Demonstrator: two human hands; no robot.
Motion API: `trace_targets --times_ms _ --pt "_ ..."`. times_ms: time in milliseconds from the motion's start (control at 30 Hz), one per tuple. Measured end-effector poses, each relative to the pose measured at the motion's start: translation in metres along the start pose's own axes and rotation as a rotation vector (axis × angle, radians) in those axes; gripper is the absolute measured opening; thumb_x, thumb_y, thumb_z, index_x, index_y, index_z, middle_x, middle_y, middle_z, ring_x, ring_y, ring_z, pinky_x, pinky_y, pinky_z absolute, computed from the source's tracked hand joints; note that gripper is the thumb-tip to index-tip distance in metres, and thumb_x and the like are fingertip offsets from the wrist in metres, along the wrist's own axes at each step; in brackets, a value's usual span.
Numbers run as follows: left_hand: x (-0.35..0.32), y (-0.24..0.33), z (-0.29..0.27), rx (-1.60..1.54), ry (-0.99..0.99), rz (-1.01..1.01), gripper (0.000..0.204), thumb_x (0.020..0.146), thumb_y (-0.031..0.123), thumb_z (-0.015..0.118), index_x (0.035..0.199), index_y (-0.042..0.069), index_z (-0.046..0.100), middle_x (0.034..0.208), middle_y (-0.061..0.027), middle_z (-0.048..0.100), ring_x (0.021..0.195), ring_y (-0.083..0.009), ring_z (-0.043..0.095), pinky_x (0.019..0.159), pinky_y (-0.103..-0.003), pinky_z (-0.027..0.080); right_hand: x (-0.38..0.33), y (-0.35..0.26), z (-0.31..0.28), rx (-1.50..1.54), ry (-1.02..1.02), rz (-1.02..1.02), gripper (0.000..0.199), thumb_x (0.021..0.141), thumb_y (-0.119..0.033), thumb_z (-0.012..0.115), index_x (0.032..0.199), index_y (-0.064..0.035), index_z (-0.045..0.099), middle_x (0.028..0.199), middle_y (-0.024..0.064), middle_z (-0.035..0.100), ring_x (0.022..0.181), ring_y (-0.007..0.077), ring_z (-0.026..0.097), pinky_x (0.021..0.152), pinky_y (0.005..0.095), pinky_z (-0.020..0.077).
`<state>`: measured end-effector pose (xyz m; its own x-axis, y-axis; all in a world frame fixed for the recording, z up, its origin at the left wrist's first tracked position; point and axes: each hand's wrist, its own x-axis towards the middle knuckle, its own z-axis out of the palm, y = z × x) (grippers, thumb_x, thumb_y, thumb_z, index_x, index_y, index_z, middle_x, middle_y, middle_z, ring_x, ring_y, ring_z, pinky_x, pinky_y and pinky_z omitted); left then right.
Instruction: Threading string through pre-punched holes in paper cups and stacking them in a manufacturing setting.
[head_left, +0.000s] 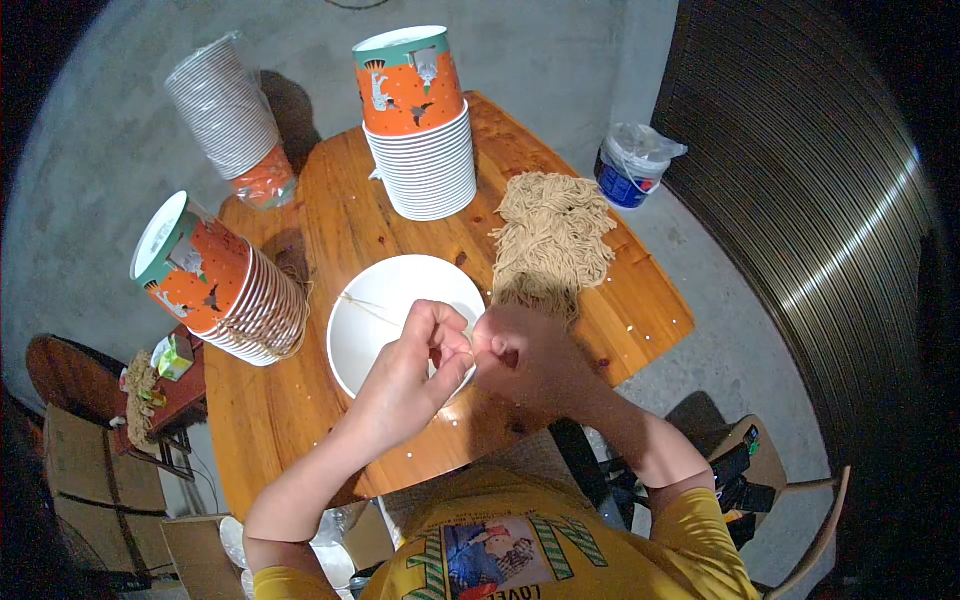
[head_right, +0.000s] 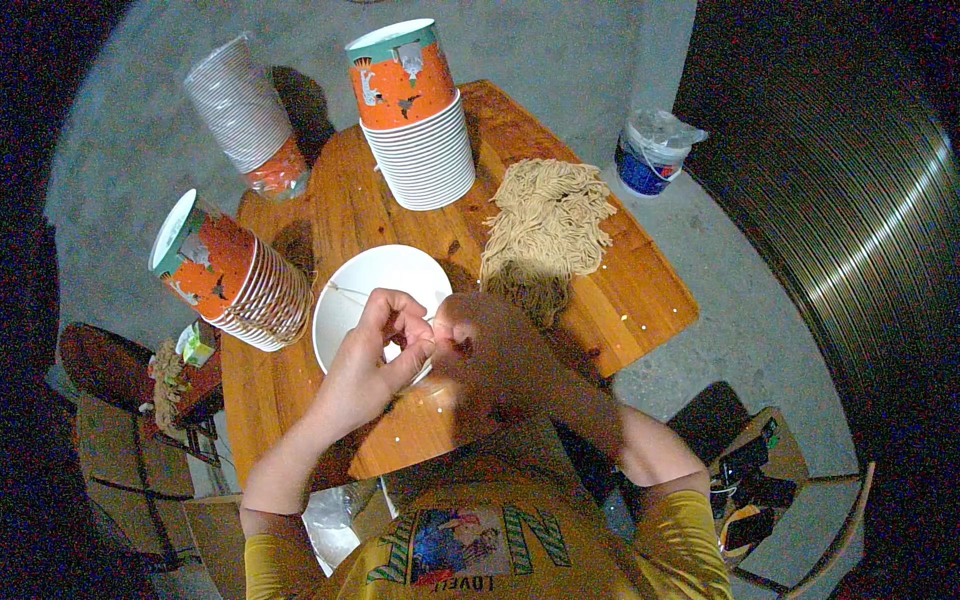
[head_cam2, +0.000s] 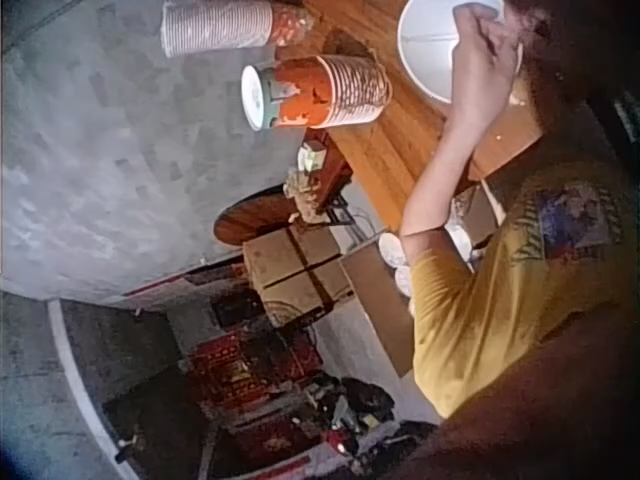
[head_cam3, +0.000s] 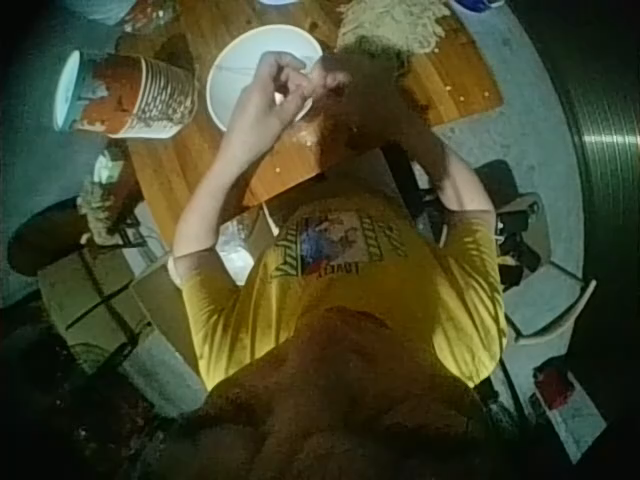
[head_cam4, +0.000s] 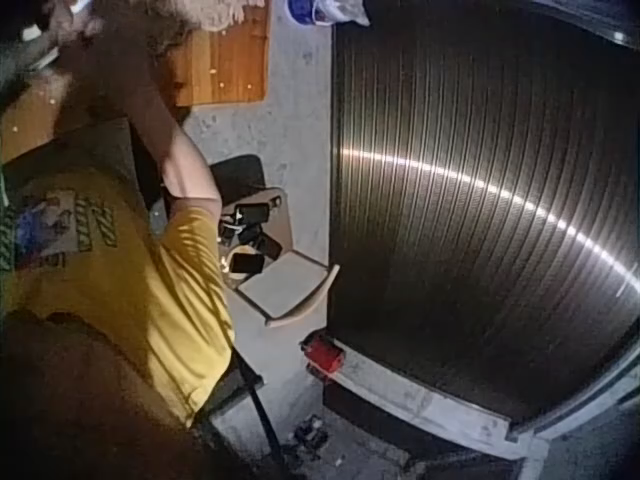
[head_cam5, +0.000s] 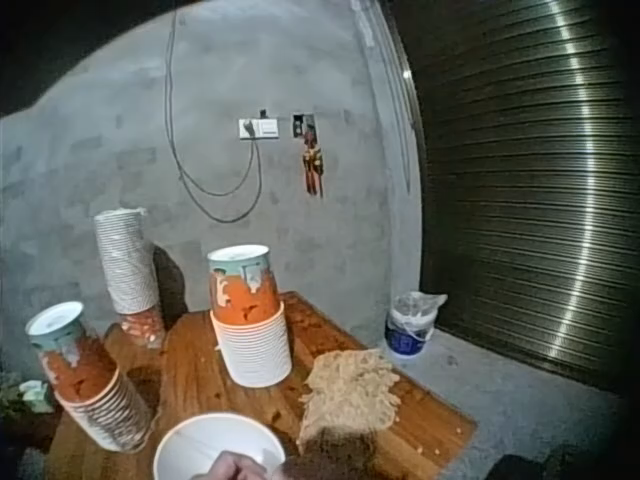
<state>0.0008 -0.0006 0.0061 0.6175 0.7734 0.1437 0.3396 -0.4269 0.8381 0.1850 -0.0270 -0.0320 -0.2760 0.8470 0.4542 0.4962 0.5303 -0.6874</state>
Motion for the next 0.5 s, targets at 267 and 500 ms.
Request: trace_targets --times_ms 267,500 --pt "0.000 -0.003 -0.001 0.021 0.047 0.029 0.025 0.086 0.001 0.057 0.105 0.003 0.040 0.081 -0.0058 0.055 0.073 -0.0139 0.054 0.070 -0.029 0.046 0.002 -0.007 -0.005 0.705 -0.127 0.634 0.010 0.084 -0.016 0.058 0.082 -0.0054 0.059 0.071 -0.0031 0.054 0.068 0.0048 0.050 0.064 0.0223 0.0418" --pt "0.002 -0.003 0.000 -0.014 0.021 0.013 0.025 0.086 0.002 0.057 0.104 0.003 0.040 0.082 -0.0058 0.057 0.073 -0.0130 0.055 0.071 -0.028 0.047 -0.011 -0.009 0.003 0.428 0.007 0.342 0.013 0.087 -0.018 0.057 0.085 -0.0054 0.057 0.072 -0.0034 0.055 0.065 0.0060 0.051 0.061 0.0238 0.0437"
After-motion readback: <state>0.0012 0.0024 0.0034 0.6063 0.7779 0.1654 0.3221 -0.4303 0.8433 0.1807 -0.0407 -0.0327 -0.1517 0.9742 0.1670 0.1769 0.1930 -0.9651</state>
